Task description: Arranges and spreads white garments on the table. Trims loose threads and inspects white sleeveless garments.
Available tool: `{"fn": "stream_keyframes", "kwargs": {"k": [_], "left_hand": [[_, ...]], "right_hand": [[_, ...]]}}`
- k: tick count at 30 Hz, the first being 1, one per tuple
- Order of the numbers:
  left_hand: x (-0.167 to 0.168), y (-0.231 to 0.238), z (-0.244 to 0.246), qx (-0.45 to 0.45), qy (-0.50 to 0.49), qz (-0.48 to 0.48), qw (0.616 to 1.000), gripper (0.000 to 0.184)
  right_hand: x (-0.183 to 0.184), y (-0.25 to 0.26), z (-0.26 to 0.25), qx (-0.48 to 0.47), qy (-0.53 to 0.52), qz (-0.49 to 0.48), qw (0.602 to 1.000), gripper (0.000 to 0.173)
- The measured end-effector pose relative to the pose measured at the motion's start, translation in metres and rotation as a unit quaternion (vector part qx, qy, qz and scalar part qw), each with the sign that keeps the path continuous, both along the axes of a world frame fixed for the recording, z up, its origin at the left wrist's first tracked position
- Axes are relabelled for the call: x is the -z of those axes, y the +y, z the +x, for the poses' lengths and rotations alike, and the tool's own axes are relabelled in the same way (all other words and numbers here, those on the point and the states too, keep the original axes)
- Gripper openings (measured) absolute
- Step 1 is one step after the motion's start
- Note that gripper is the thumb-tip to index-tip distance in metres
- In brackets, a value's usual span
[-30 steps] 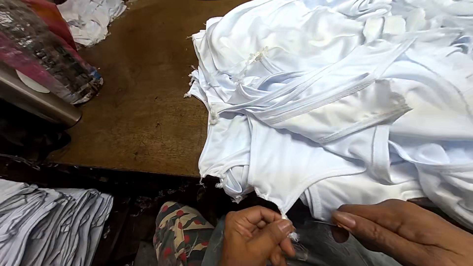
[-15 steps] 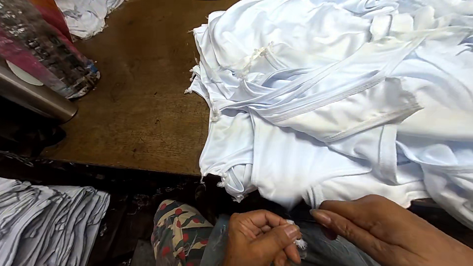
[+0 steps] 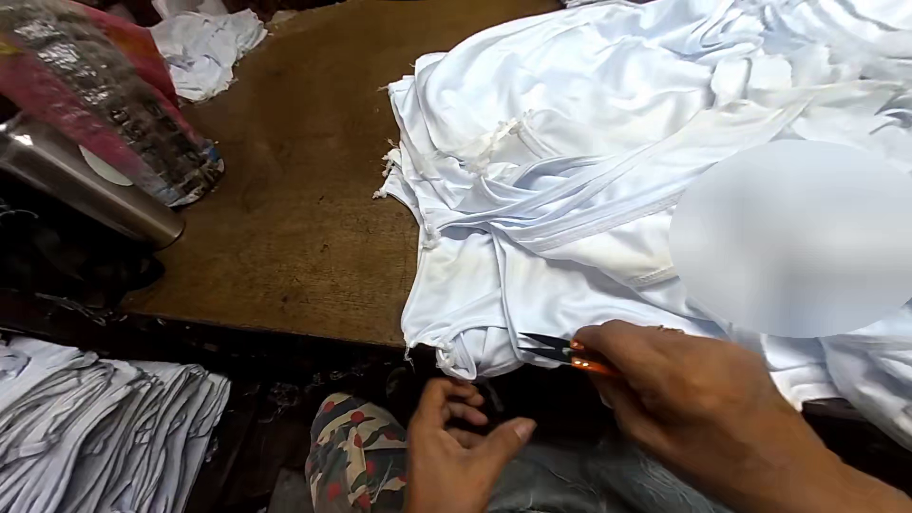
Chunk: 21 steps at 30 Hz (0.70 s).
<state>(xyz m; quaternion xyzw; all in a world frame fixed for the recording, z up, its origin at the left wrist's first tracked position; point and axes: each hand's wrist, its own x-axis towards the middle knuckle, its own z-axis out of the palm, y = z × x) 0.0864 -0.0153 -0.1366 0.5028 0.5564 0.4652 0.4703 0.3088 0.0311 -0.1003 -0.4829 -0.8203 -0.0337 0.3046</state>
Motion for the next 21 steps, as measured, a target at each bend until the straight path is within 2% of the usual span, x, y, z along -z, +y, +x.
{"fn": "stream_keyframes", "kwargs": {"k": [2,4,5,6,7,9,11,13,15,16,19,21], "left_hand": [[-0.004,0.007,-0.01,-0.073,0.073,0.058,0.993,0.05],[-0.009,0.016,-0.019,-0.115,0.123,0.109,0.98,0.052],[-0.013,0.022,-0.023,-0.125,0.133,0.122,0.976,0.054],[-0.017,0.026,-0.025,-0.126,0.144,0.126,0.973,0.057],[-0.021,0.032,-0.026,-0.123,0.171,0.127,0.969,0.061],[-0.026,0.046,-0.027,-0.125,0.268,0.134,0.946,0.061],[-0.03,0.058,-0.028,-0.128,0.335,0.135,0.924,0.047],[-0.037,0.066,-0.03,-0.118,0.352,0.113,0.922,0.024],[-0.047,0.067,-0.033,-0.096,0.312,0.054,0.944,0.013],[-0.051,0.065,-0.035,-0.08,0.271,0.021,0.959,0.013],[-0.051,0.056,-0.043,-0.019,0.105,-0.037,0.994,0.014],[-0.041,0.046,-0.044,-0.02,0.073,-0.024,0.997,0.012]], "right_hand": [[-0.017,0.011,0.015,-0.003,0.123,-0.093,0.988,0.017],[-0.04,0.026,0.041,0.013,0.316,-0.182,0.931,0.01],[-0.048,0.035,0.053,0.037,0.398,-0.179,0.899,0.006],[-0.053,0.042,0.061,0.076,0.436,-0.156,0.883,0.002],[-0.054,0.048,0.067,0.126,0.43,-0.121,0.886,0.005],[-0.052,0.052,0.065,0.191,0.302,-0.064,0.932,0.022],[-0.053,0.041,0.023,0.157,0.175,-0.043,0.971,0.039],[-0.023,0.031,-0.009,0.11,0.074,-0.012,0.991,0.044],[0.003,0.032,-0.006,0.116,0.019,-0.012,0.993,0.047],[0.005,0.034,0.004,0.117,0.025,-0.033,0.992,0.046],[0.0,0.04,0.041,0.118,0.06,-0.101,0.986,0.033],[-0.009,0.042,0.059,0.095,0.117,-0.165,0.975,0.023]]}}
